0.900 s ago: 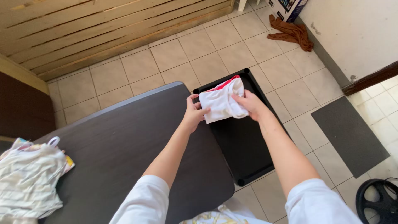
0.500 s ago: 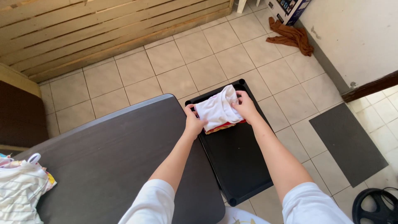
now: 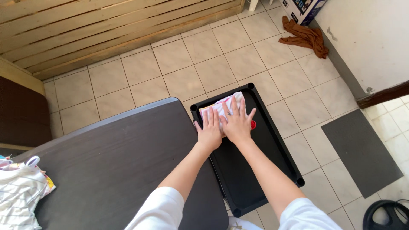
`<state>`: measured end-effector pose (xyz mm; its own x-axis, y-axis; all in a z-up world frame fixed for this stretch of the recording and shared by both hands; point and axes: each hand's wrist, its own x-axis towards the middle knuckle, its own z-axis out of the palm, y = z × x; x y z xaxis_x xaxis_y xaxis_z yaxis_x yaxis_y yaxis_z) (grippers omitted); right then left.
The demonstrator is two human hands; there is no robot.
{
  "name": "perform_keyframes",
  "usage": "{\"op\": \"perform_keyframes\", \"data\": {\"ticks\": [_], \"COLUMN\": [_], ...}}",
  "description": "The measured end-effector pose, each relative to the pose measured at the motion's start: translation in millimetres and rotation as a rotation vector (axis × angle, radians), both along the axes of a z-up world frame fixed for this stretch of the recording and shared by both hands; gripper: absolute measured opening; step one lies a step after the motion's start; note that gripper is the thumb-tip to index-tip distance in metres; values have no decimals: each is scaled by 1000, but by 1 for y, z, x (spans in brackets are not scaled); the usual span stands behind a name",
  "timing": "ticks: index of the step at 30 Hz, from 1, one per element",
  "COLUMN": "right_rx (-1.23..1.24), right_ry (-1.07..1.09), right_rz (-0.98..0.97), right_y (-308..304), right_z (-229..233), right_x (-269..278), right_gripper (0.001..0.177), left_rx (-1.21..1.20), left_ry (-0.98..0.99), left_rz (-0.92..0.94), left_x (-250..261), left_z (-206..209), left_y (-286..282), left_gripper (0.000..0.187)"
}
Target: Fold several pieces of children's clothing and place them into a drawer organizer.
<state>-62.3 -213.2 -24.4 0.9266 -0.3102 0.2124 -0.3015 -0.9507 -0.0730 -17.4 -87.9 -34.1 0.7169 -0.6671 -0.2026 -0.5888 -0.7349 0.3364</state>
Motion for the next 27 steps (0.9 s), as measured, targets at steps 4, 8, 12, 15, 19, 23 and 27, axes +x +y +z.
{"op": "perform_keyframes", "data": {"ticks": [4,8,12,15,19,23,27], "right_rx": [99,110,63,-1,-77,197,1256], "right_ry": [10,-30,38,144,117,-227,-188], "right_rz": [29,84,44,33,64,197,221], "right_y": [-15,-20,-15,-19,2,52,113], "right_z": [-20,-35,-35,-38,-3,25,-4], "right_x": [0,2,4,10,9,9,27], "right_gripper": [58,61,63,62,63,52,28], "left_rx": [129,216,316,241,-178,-782,-955], "left_ry": [6,20,89,78,12,179,225], "left_rz": [-23,27,30,7,40,234,525], "left_x": [0,1,4,11,26,26,17], "left_z": [-34,-41,-20,-31,-39,24,51], "left_y": [-9,-16,-17,-9,32,114,208], "left_gripper": [102,110,110,99,86,43,23]}}
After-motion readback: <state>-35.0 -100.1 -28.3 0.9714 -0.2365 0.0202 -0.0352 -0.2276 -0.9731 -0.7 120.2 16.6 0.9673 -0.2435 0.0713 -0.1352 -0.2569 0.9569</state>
